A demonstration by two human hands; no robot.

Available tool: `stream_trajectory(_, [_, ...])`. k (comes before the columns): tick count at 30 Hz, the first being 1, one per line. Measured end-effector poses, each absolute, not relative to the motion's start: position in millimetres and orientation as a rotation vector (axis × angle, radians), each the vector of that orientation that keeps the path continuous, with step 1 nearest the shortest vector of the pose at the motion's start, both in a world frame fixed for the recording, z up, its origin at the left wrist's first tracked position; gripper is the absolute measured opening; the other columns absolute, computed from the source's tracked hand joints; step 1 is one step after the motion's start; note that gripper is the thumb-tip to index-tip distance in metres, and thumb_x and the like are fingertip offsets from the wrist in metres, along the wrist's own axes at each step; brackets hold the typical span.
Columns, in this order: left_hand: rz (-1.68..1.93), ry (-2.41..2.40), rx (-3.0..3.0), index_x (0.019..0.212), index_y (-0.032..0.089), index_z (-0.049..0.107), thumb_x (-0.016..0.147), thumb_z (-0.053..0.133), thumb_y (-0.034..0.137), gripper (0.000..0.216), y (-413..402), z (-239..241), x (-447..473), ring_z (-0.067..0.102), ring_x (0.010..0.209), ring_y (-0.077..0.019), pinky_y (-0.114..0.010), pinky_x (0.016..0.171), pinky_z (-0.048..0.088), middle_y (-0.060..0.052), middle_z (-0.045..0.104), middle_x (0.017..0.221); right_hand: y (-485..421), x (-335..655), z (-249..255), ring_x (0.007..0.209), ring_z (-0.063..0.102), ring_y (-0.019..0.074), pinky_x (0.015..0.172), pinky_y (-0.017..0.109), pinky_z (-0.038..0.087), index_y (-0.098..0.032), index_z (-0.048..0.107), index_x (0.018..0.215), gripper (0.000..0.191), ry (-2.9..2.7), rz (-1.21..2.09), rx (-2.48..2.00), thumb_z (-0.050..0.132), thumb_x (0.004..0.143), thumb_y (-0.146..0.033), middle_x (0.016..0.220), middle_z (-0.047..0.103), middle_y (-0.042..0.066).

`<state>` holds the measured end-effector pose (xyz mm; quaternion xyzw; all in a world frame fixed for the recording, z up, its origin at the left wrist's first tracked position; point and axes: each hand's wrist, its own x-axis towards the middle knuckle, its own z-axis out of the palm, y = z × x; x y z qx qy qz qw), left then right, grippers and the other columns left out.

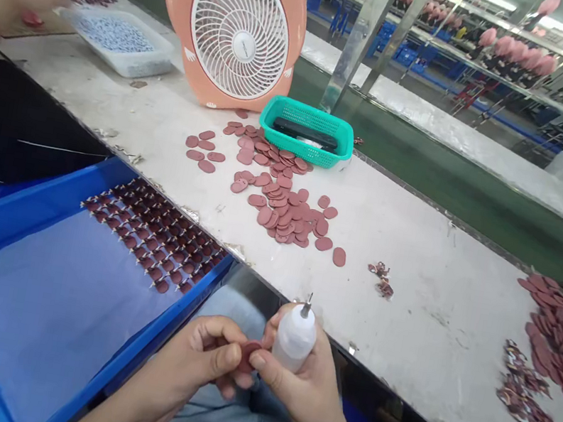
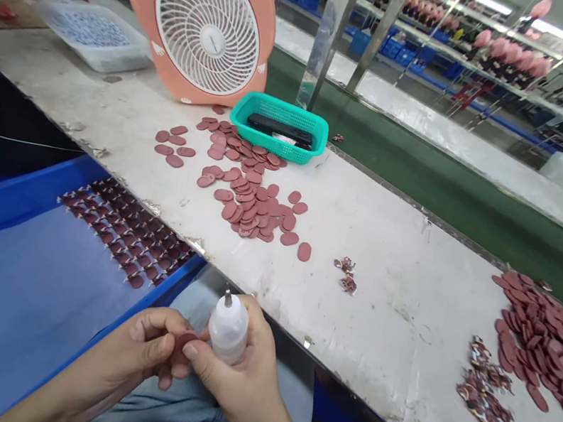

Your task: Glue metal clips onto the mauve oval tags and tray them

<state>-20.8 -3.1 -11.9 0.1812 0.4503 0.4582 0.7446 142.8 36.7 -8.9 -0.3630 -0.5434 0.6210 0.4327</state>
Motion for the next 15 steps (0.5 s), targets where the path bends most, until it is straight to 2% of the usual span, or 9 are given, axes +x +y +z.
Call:
stream_trajectory(4, [0.947,0.940,0.361,0.067,0.018,0.074,0.053,0.097,0.047,0.039,-4.9,-12.0,-24.4,0.068,0.055,-0.0136,-0.016,0.045,0.048,-0.003,0.071,0.058,29.8,142.0,-9.6,0.054,0.059,0.0120,0.049,0.021,0.049,-0.022,0.055,0.091,0.031,-1.393,1.628,-0.876,0.076,0.084,-0.043,0.069,0.062,-0.003])
stream_trajectory(7, [0.945,0.898,0.360,0.071,0.018,0.074,0.048,0.099,0.047,0.044,-3.3,-9.7,-23.7,0.067,0.052,-0.0124,-0.015,0.042,0.049,0.000,0.070,0.060,22.5,142.5,-14.1,0.059,0.061,0.0128,0.053,0.022,0.050,-0.022,0.054,0.103,0.034,-1.464,1.546,-0.974,0.074,0.086,-0.045,0.074,0.064,-0.002])
stream_trajectory(10, [0.948,0.847,0.338,0.079,0.020,0.077,0.047,0.099,0.045,0.046,-4.9,-8.5,-22.2,0.065,0.052,-0.0112,-0.014,0.040,0.051,0.001,0.067,0.063,16.9,146.9,-17.9,0.066,0.063,0.0142,0.058,0.024,0.053,-0.025,0.044,0.123,0.042,-1.527,1.401,-1.048,0.067,0.092,-0.042,0.084,0.066,-0.001])
stream_trajectory(12, [0.973,0.831,0.310,0.085,0.021,0.079,0.049,0.099,0.046,0.047,-8.0,-9.5,-21.9,0.063,0.053,-0.0108,-0.014,0.039,0.051,0.001,0.066,0.066,16.0,153.9,-15.8,0.069,0.064,0.0148,0.059,0.024,0.054,-0.029,0.037,0.130,0.042,-1.507,1.358,-1.067,0.060,0.096,-0.040,0.089,0.067,0.000])
stream_trajectory(15, [1.047,0.840,0.250,0.088,0.021,0.080,0.055,0.096,0.049,0.046,-13.3,-13.0,-22.7,0.060,0.055,-0.0101,-0.014,0.036,0.050,-0.001,0.066,0.074,19.2,170.6,-5.8,0.071,0.065,0.0146,0.059,0.024,0.055,-0.032,0.046,0.127,0.037,-1.512,1.239,-1.120,0.063,0.094,-0.037,0.095,0.068,0.001])
